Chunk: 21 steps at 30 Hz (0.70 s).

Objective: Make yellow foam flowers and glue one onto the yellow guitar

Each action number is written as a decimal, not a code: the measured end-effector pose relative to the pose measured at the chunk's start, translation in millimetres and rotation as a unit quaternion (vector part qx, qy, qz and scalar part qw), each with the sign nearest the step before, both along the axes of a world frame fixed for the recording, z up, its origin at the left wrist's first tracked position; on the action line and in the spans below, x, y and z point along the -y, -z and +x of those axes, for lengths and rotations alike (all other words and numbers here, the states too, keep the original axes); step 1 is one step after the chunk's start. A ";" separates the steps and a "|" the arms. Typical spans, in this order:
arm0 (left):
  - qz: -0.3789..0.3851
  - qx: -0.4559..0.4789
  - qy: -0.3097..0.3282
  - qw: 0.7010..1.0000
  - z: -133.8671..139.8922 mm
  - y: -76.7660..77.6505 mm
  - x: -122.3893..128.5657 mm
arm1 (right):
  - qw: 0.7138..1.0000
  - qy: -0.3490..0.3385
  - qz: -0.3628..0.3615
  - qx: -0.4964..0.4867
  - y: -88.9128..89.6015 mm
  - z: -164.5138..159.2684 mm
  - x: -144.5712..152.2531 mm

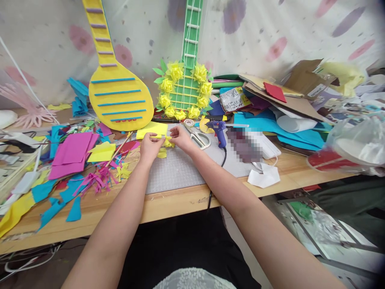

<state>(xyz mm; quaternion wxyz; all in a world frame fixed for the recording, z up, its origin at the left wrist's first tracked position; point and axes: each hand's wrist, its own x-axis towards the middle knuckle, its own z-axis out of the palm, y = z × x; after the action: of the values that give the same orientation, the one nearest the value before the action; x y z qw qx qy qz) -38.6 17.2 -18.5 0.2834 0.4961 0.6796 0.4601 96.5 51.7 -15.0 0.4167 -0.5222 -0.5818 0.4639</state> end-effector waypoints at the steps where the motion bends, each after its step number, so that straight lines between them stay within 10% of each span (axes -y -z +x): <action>1: 0.004 -0.002 -0.005 1.000 -0.2 0.2 -1.0 | 1.000 0.002 -0.003 0.001 -0.6 -0.4 0.4; 21: -0.013 -0.081 0.097 0.992 8.0 -2.5 -14.9 | 0.998 0.021 0.038 -0.042 5.6 18.6 10.5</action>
<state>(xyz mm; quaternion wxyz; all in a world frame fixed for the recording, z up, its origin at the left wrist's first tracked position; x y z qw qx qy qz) -30.6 32.1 -16.0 0.2774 0.5913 0.6549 0.3802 115.1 41.2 -20.6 0.4695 -0.4985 -0.5698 0.4543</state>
